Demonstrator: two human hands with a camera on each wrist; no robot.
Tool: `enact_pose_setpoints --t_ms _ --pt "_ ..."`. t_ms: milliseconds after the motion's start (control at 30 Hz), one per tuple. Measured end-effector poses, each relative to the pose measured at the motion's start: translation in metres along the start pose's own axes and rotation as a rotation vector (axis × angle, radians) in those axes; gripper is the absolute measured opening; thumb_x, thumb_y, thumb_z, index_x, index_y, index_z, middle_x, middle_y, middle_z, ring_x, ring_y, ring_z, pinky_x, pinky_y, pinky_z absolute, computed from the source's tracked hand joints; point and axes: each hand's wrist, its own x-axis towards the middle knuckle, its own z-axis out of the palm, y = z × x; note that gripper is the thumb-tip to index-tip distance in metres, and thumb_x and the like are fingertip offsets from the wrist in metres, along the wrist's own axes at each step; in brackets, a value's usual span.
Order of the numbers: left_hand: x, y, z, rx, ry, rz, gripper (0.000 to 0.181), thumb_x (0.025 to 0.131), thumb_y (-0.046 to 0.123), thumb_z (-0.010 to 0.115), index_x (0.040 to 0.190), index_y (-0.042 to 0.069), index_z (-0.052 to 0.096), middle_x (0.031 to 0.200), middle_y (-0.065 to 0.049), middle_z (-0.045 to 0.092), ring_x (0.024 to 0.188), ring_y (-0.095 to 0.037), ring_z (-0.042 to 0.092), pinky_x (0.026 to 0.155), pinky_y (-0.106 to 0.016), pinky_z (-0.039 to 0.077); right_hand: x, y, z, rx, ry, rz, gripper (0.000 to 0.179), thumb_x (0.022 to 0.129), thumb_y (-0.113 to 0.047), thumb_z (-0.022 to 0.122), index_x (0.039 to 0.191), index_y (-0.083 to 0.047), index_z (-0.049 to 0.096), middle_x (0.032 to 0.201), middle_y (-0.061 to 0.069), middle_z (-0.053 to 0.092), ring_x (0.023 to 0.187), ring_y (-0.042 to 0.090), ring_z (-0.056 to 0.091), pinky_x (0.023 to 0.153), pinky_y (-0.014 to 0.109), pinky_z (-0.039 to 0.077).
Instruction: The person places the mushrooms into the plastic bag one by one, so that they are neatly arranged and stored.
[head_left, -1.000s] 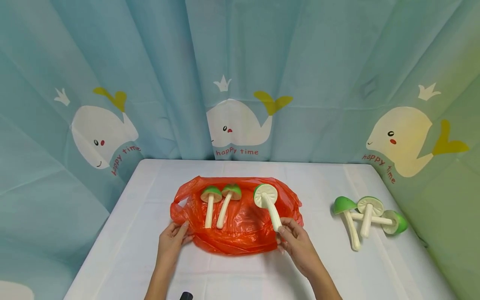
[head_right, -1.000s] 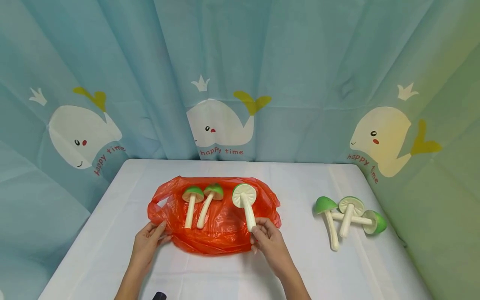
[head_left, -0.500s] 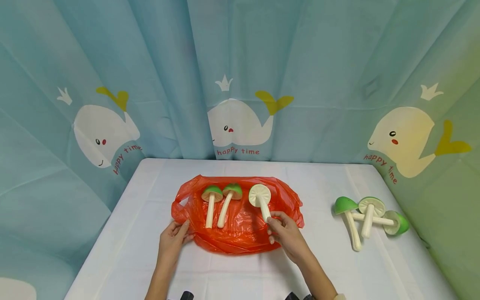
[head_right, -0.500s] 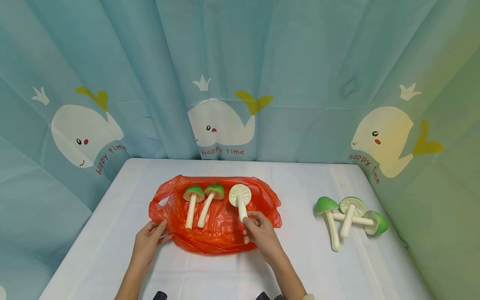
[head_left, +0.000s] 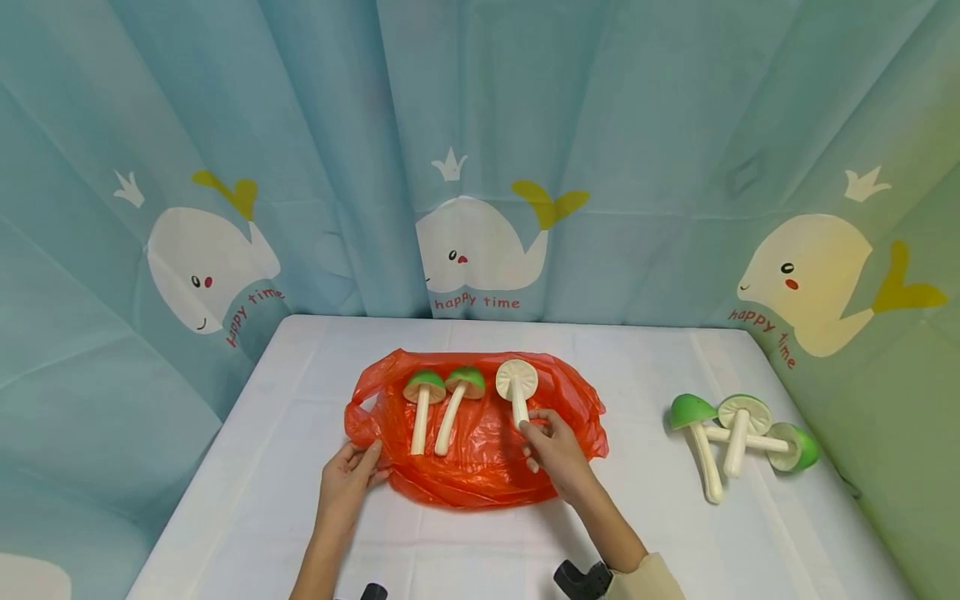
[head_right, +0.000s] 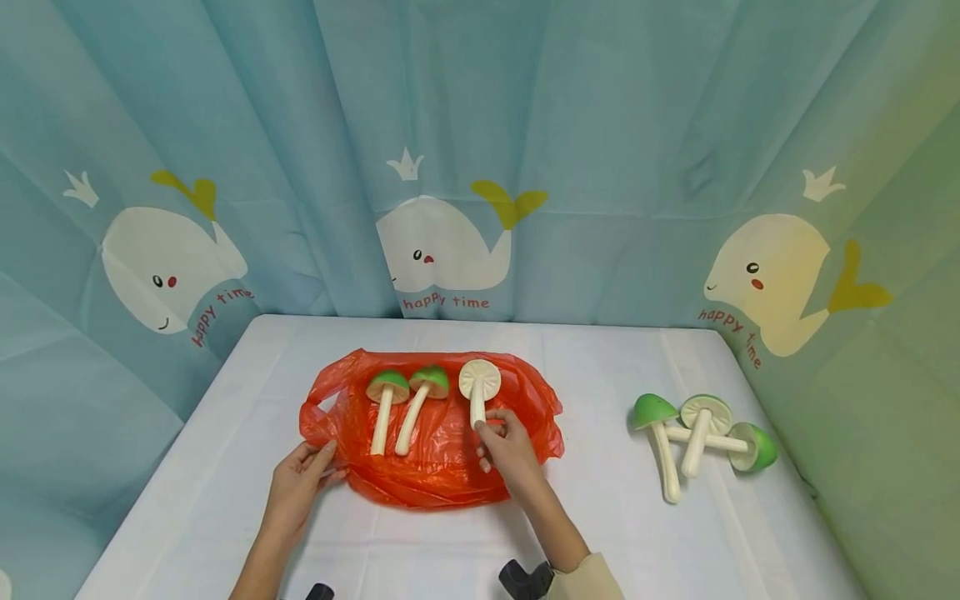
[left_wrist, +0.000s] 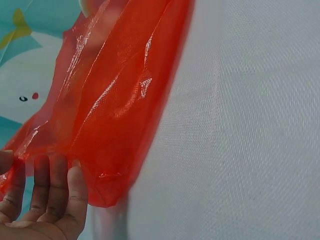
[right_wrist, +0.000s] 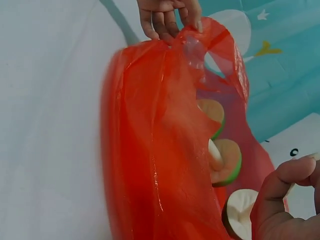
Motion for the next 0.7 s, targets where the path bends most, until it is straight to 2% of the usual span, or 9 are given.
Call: enact_pose_setpoints --t_ms 267,533,700 --pt "0.0 -0.001 0.0 -0.01 0.006 -0.006 0.041 0.093 0.025 0.061 0.121 -0.003 0.053 0.1 -0.014 0.063 0.078 -0.016 0.063 0.074 -0.028 0.055 0.019 0.014 0.007 -0.012 0.016 -0.031 0.031 0.093 -0.013 0.057 0.116 0.002 0.042 0.071 0.007 0.048 0.051 0.012 0.044 0.044 0.017 0.041" --pt "-0.001 0.0 -0.001 -0.017 0.006 0.009 0.04 0.093 0.024 0.061 0.119 -0.005 0.054 0.1 -0.016 0.063 0.077 -0.018 0.063 0.074 -0.03 0.055 0.022 0.018 0.015 -0.016 0.026 -0.003 0.031 0.094 -0.01 0.057 0.118 0.002 0.042 0.075 0.01 0.049 0.053 0.012 0.044 0.043 0.018 0.04" --pt "-0.001 0.0 0.0 -0.011 0.004 0.001 0.042 0.093 0.027 0.062 0.119 -0.004 0.054 0.1 -0.015 0.063 0.076 -0.016 0.063 0.075 -0.029 0.055 0.024 0.021 0.016 -0.07 0.023 0.002 0.032 0.093 -0.012 0.059 0.116 0.003 0.043 0.078 0.009 0.05 0.054 0.013 0.046 0.044 0.019 0.042"
